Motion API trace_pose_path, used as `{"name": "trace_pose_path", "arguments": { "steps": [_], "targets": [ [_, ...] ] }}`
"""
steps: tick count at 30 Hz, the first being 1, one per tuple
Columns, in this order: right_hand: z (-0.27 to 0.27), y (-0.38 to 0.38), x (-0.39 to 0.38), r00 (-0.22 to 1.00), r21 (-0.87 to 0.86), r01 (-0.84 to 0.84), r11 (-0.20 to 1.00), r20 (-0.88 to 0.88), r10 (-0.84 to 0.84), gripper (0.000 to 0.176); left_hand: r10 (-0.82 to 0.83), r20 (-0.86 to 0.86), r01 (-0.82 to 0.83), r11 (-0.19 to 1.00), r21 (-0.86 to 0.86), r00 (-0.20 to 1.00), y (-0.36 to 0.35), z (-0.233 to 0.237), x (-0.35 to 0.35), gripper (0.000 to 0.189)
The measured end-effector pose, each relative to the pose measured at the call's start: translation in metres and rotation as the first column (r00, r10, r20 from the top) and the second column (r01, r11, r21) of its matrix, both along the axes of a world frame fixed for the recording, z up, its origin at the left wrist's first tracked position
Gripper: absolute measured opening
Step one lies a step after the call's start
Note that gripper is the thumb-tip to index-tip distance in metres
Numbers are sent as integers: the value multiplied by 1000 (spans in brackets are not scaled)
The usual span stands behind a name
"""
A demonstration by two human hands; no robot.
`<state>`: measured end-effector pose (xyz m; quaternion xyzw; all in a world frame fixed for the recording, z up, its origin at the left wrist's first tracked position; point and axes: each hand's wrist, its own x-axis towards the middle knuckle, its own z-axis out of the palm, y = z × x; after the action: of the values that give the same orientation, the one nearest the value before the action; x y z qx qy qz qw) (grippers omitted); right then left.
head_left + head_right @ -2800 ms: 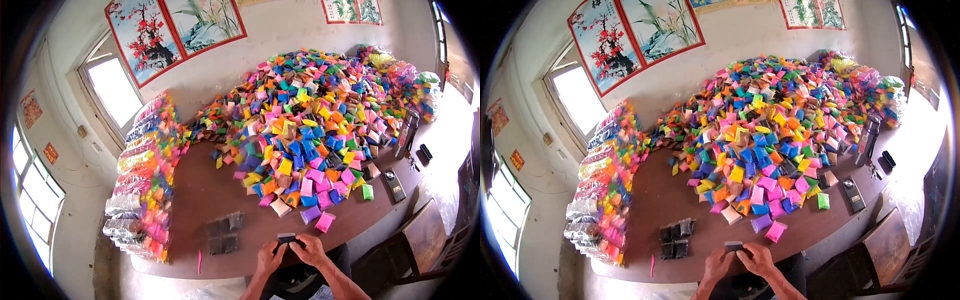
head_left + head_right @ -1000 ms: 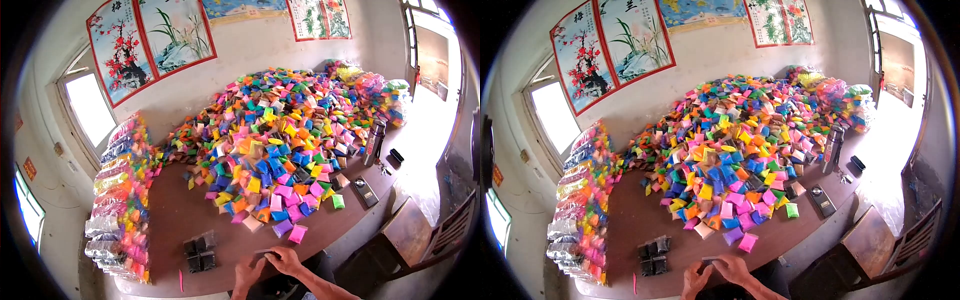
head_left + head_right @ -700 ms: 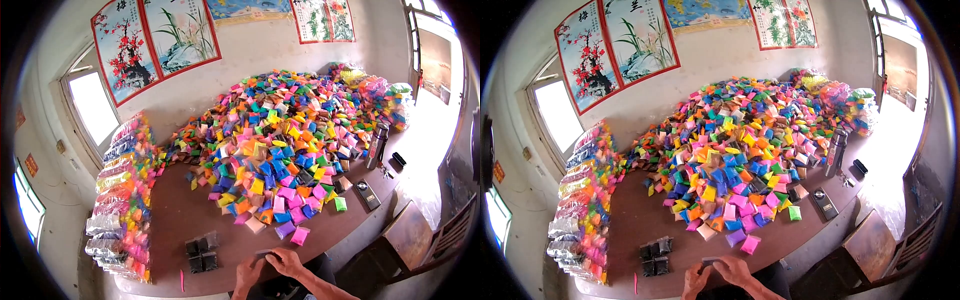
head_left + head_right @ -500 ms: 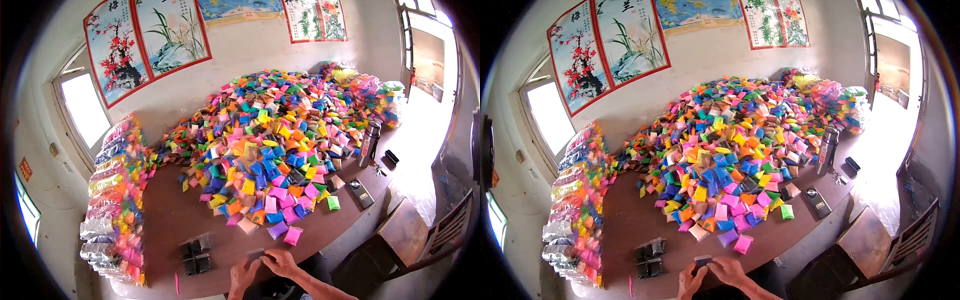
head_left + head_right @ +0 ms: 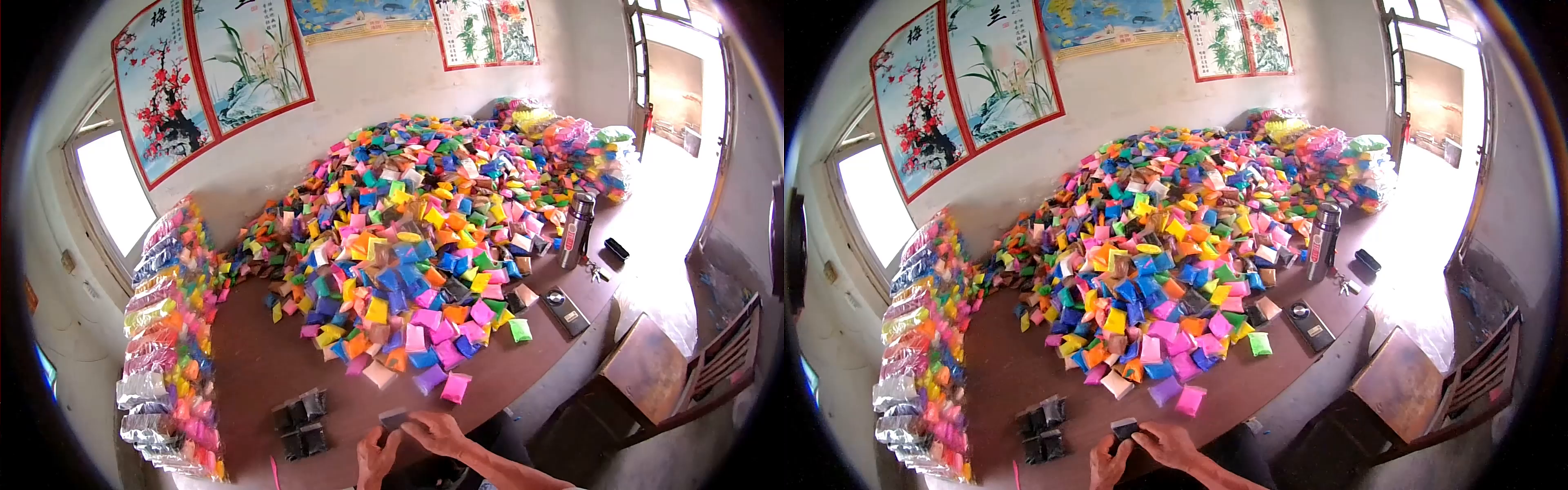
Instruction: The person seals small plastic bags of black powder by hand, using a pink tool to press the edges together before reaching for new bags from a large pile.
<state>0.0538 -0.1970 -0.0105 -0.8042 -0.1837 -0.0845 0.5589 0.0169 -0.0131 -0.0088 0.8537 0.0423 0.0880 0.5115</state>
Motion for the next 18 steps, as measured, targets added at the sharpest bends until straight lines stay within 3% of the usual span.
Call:
{"name": "trace_pose_path", "arguments": {
  "steps": [3, 5, 9, 11, 16, 18],
  "targets": [
    [-9, 3, 0, 996, 37, 52, 998, -68, -49, 27, -44, 91, 36, 996, 87, 995, -7, 21, -2, 29],
    [-6, 5, -1, 994, 108, 74, 991, -83, -65, 27, -49, 5, 49, 997, -57, 999, -10, 29, -2, 29],
    [1, 2, 0, 992, 63, 8, 998, -127, 0, 28, 19, -52, -19, 1000, -11, 998, -5, 11, 1, 29],
    [-9, 2, 2, 999, -61, -25, 998, -25, 23, 29, -19, -22, 20, 1000, 11, 1000, -8, 15, -1, 26],
    [-9, 1, 1, 996, 81, 13, 997, 88, -20, 34, -51, -80, 48, 998, -32, 995, -9, 27, -2, 28],
    [-2, -1, -1, 991, 100, 22, 995, -135, -9, 30, -70, -97, 64, 996, -65, 993, -10, 32, -3, 28]
  ]
}}
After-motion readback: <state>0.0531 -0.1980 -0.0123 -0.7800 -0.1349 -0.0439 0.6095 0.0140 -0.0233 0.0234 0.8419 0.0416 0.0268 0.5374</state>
